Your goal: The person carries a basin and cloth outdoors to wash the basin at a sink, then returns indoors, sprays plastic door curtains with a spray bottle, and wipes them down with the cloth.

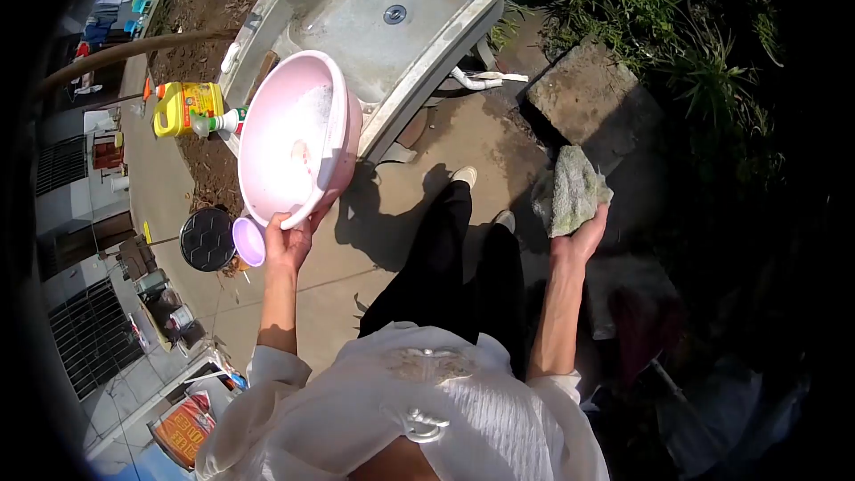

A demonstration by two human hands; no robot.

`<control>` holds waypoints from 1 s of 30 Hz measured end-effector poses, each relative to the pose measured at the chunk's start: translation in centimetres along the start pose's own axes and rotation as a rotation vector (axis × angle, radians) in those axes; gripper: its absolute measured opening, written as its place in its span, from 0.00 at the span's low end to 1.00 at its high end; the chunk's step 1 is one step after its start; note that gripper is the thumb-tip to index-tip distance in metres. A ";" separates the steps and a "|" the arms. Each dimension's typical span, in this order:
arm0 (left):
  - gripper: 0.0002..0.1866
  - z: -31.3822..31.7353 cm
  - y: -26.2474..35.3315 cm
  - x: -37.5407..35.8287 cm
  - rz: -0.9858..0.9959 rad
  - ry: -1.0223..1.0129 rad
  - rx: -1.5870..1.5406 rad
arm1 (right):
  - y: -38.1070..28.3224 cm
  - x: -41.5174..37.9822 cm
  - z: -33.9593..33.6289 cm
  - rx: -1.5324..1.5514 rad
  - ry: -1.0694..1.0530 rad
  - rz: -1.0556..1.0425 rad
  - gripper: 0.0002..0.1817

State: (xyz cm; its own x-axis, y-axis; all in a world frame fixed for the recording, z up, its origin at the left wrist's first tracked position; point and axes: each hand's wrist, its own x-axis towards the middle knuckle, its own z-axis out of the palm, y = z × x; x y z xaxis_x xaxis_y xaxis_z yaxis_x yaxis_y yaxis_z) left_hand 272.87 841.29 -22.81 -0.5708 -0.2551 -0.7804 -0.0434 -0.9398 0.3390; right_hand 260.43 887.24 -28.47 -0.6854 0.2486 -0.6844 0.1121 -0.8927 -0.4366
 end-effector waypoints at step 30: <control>0.14 -5.8 -22.7 12.3 -0.260 0.051 1.589 | 13.2 -1.5 -32.6 0.161 0.798 0.133 0.23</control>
State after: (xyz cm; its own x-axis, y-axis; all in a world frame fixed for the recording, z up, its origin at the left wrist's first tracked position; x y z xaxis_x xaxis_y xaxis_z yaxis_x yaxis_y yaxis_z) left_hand 271.61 858.20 -43.13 -0.3874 -0.1719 -0.9057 -0.9126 0.2106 0.3504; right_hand 286.37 887.33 -52.21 0.0507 0.2750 -0.9601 0.0107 -0.9614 -0.2748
